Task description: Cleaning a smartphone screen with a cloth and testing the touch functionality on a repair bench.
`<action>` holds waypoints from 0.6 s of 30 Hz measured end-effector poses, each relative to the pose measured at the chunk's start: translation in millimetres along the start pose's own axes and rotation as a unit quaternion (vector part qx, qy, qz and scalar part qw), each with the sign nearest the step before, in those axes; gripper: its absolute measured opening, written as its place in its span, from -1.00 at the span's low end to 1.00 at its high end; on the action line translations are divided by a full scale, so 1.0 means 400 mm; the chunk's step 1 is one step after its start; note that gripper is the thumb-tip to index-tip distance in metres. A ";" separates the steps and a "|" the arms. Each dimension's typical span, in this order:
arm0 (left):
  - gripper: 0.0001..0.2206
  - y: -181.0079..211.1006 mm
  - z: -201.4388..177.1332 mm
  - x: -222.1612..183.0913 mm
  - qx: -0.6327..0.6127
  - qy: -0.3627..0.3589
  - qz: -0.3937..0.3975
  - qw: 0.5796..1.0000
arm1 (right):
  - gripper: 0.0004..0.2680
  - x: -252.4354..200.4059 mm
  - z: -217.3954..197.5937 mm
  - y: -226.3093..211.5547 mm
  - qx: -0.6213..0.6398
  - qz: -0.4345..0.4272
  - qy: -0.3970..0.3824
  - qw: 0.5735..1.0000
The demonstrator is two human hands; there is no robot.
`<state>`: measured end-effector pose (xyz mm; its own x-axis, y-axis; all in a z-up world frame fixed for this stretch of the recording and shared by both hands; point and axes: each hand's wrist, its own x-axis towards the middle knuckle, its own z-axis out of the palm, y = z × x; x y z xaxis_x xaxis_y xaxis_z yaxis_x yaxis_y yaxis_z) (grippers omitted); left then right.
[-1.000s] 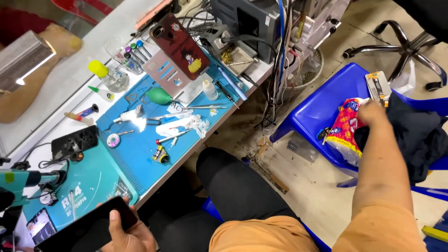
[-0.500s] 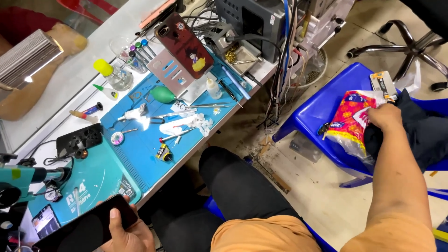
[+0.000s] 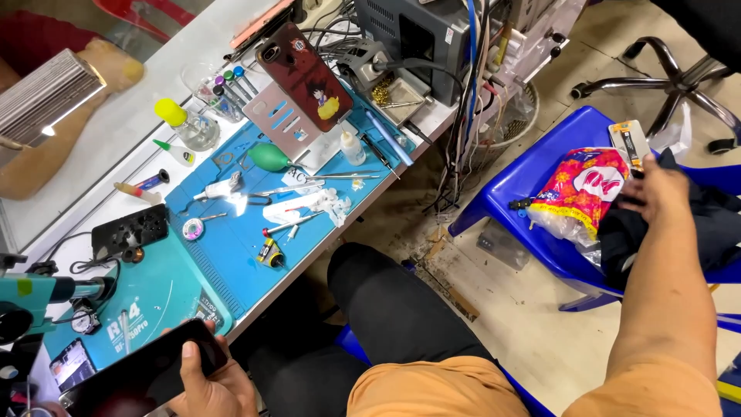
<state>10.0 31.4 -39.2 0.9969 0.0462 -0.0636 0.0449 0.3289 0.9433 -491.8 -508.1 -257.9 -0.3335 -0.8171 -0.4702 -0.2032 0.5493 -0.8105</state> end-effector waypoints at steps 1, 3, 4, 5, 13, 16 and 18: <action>-0.52 -0.007 -0.002 0.003 -0.003 -0.002 0.000 1.000 | -0.61 -0.002 0.005 0.018 0.003 -0.002 0.002 1.000; -0.56 -0.017 -0.010 0.007 -0.019 -0.011 -0.012 1.000 | -0.21 -0.010 0.015 0.054 -0.319 0.045 -0.049 0.945; -0.56 -0.014 -0.010 0.005 -0.021 -0.012 -0.012 1.000 | -0.21 -0.010 0.017 0.054 -0.319 0.044 -0.048 0.946; -0.55 -0.011 -0.009 0.004 -0.028 -0.019 -0.010 0.999 | -0.54 -0.007 0.026 0.046 -0.328 0.077 -0.106 0.936; -0.49 -0.007 -0.025 0.010 -0.012 -0.021 0.017 1.000 | -0.64 -0.129 0.038 -0.068 -0.056 -0.043 -0.100 0.993; -0.49 -0.004 -0.024 0.009 -0.030 0.000 -0.002 1.000 | -0.15 -0.105 0.046 -0.005 -0.506 -0.001 -0.131 0.852; -0.51 0.008 -0.020 0.004 -0.006 -0.011 0.000 1.000 | -0.42 -0.070 0.058 0.046 -0.568 -0.083 -0.054 0.817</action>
